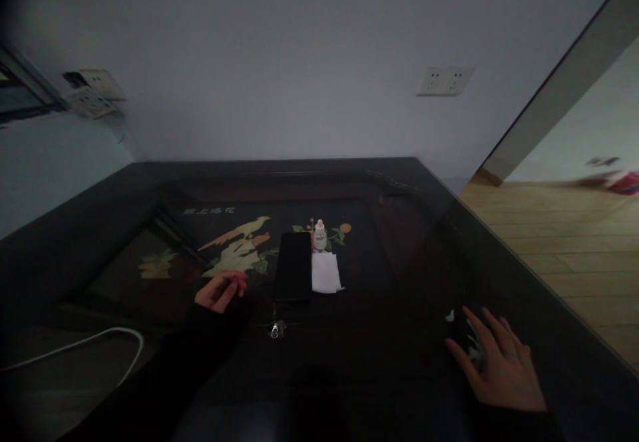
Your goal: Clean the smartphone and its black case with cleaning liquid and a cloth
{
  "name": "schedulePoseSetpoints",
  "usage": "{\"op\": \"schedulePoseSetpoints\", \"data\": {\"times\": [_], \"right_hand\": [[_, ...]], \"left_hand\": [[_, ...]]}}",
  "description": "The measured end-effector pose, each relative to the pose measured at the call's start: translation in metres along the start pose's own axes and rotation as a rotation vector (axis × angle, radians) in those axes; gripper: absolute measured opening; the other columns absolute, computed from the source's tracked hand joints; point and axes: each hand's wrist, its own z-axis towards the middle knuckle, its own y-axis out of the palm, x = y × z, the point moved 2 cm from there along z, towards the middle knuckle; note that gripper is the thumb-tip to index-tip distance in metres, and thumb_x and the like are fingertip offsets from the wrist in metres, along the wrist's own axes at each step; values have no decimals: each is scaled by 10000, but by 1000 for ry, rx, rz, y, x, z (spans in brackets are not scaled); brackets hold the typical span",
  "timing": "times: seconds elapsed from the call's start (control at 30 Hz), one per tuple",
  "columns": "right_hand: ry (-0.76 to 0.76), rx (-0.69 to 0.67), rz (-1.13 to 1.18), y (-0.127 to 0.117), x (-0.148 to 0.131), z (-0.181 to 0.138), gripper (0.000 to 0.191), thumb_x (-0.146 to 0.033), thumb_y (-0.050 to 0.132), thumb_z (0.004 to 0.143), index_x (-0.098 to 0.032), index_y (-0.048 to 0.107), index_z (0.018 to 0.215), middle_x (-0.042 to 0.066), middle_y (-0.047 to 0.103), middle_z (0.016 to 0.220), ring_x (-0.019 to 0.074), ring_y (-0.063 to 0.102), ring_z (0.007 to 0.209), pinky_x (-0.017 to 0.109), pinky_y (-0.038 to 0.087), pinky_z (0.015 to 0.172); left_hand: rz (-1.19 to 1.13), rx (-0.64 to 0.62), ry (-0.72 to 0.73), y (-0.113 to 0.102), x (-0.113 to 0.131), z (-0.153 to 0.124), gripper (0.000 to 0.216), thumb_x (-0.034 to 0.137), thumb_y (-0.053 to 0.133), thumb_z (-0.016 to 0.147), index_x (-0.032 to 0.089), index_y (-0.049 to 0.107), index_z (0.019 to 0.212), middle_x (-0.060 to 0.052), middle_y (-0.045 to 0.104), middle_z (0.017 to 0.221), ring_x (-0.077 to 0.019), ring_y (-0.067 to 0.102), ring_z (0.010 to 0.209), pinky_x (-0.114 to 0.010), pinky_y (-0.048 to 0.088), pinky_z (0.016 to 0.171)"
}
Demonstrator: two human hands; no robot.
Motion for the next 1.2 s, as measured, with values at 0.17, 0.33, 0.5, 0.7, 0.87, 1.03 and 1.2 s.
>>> {"op": "schedulePoseSetpoints", "data": {"times": [0.17,0.33,0.5,0.7,0.87,1.03,1.2], "right_hand": [[-88,140,-12,-11,-8,4,601,-550,471,729,-290,399,1266,155,498,1242,423,493,1102,570,446,760],[-112,251,-1,-45,-29,14,506,-495,445,778,-301,427,1245,144,497,1252,417,502,1091,590,415,811],[-68,321,156,-102,-61,53,414,-454,401,828,-289,489,1197,138,544,1188,335,509,1102,499,373,941],[-102,212,548,-109,-129,130,347,-449,437,819,-208,614,994,89,638,1034,237,586,959,418,444,870],[-95,-74,930,-38,-199,171,271,-382,479,788,-180,650,844,70,696,840,178,647,737,298,520,626],[-59,-76,991,7,-224,181,276,-356,458,794,-163,648,848,58,701,764,154,641,637,260,502,537],[-56,-16,973,9,-226,174,267,-334,444,813,-170,648,867,62,691,802,163,631,687,270,493,577]], "left_hand": [[62,-62,-37,-4,0,1,139,285,549,795,167,614,824,9,569,646,-86,504,525,-234,391,531],[134,-79,-37,-7,0,0,141,277,516,815,164,597,832,1,574,657,-90,513,544,-229,406,539],[234,-41,22,-5,-2,1,169,272,466,825,167,598,835,-18,587,670,-108,505,563,-243,413,552],[438,-2,99,-6,-1,0,118,249,554,718,192,631,788,13,565,672,-74,375,473,-196,274,441],[555,-114,70,-8,-6,-3,165,274,492,769,218,642,726,75,412,370,-60,326,328,-186,243,401],[587,-114,71,-4,-19,-8,280,273,386,873,158,601,736,52,476,473,-69,428,402,-201,347,449],[510,-111,131,16,-26,-5,294,348,494,845,139,546,1046,-57,575,1034,-165,573,878,-353,493,752]]}}
